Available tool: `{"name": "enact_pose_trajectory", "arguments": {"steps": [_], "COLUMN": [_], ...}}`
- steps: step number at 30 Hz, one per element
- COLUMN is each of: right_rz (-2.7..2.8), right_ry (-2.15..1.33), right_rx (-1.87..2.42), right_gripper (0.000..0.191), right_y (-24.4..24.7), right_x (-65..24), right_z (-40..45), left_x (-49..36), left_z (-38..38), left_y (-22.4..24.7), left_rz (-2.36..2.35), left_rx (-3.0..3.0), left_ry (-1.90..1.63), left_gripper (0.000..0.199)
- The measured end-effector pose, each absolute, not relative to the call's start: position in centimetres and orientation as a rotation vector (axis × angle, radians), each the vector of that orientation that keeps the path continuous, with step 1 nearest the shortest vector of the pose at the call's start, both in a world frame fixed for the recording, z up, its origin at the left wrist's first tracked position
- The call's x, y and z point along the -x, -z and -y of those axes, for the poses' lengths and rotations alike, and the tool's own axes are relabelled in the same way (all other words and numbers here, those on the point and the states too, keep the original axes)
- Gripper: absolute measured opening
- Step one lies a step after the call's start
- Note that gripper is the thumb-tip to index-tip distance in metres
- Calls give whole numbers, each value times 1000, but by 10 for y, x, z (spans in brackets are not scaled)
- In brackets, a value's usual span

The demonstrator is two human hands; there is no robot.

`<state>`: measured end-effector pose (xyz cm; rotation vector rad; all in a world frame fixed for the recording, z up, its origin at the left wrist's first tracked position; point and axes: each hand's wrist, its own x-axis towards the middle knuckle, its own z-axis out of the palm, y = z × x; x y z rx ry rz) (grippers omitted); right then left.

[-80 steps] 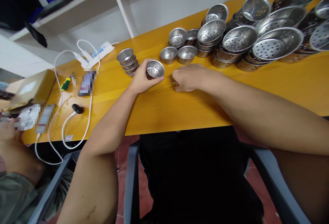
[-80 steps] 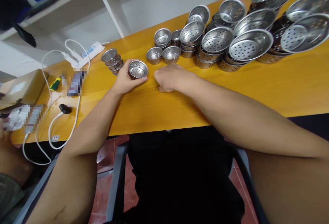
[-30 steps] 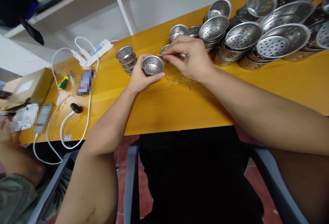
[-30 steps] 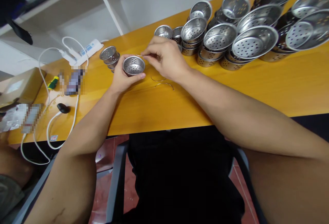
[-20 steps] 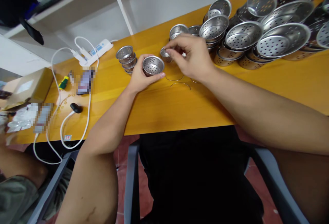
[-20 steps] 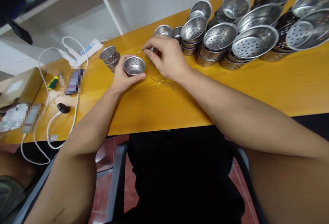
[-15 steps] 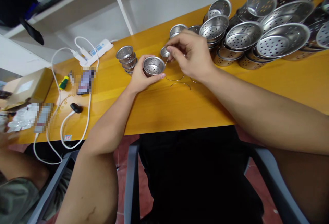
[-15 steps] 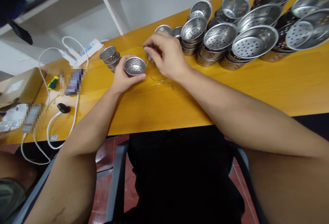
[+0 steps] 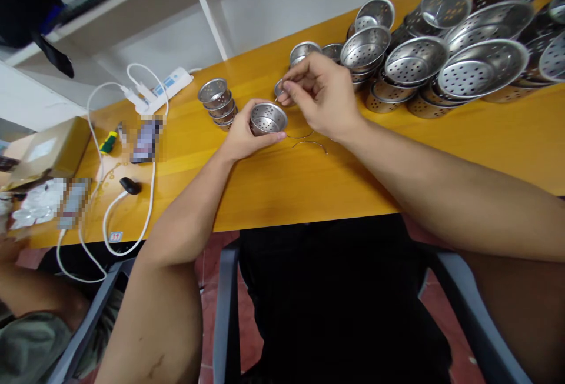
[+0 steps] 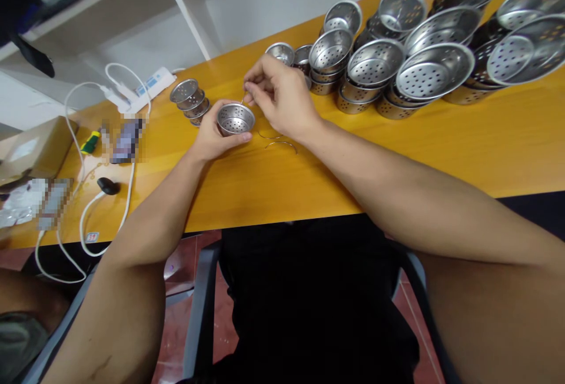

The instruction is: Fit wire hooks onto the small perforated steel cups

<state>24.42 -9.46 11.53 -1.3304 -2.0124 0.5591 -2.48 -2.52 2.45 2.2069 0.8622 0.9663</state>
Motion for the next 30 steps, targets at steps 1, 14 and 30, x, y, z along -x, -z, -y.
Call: {"name": "enact_pose_trajectory", "arguments": {"steps": [1,14,30], "right_rz": [2071,2029,2075], "right_ry": [-486,-419,108], "right_rx": [1364,1183,692], "right_gripper": [61,50,28], "right_y": [-115,-107,-76], "right_x": [-244,-251,-248], "right_z": [94,88,67], "left_x": [24,21,12], "left_z": [26,30,38], "left_y": [-25,-28,-39], "left_rz": [-863,-837,-701], "left_rx": [-2194,-2197,-1857], "left_ry": [-957,-956,-957], "left_gripper": [114,113,101]}}
